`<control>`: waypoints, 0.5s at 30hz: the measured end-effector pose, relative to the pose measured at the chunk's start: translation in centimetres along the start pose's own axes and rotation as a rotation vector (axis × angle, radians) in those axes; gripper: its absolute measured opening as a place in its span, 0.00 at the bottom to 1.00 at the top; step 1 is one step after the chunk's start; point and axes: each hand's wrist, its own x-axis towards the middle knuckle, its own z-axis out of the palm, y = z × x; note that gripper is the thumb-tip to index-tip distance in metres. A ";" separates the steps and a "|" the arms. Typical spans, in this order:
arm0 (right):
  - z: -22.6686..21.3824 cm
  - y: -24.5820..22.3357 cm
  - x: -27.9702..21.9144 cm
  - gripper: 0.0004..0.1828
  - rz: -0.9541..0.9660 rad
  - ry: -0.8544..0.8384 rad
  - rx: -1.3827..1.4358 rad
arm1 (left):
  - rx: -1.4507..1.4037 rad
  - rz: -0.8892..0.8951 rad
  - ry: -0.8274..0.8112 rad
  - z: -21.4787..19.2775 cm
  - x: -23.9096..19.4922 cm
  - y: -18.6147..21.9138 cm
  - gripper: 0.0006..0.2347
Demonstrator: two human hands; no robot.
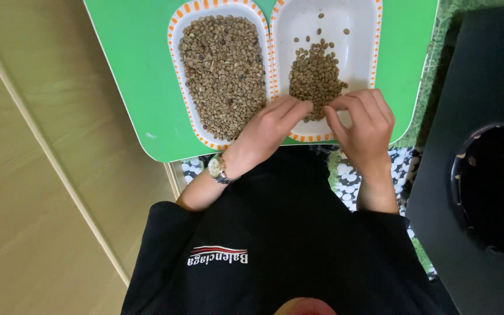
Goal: The person sorts green coffee beans by hand, picking out unwanted items and transferring them between two white trays placed on a green cutting board. The person uses both hands to sift through the beans and separate them.
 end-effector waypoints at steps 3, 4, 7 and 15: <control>-0.2 0.5 -0.4 0.05 0.008 -0.007 0.021 | 0.015 0.015 0.001 1.5 -0.4 -0.5 0.10; -0.3 0.4 -0.4 0.05 0.003 -0.011 0.030 | 0.022 0.006 0.004 2.0 -0.9 -0.7 0.10; -0.3 0.3 -0.4 0.06 0.002 -0.021 0.040 | 0.034 0.000 -0.047 2.7 -1.8 -0.9 0.20; 1.6 -1.3 1.4 0.05 -0.041 -0.028 0.038 | 0.092 0.032 -0.074 -0.7 -3.3 -0.4 0.22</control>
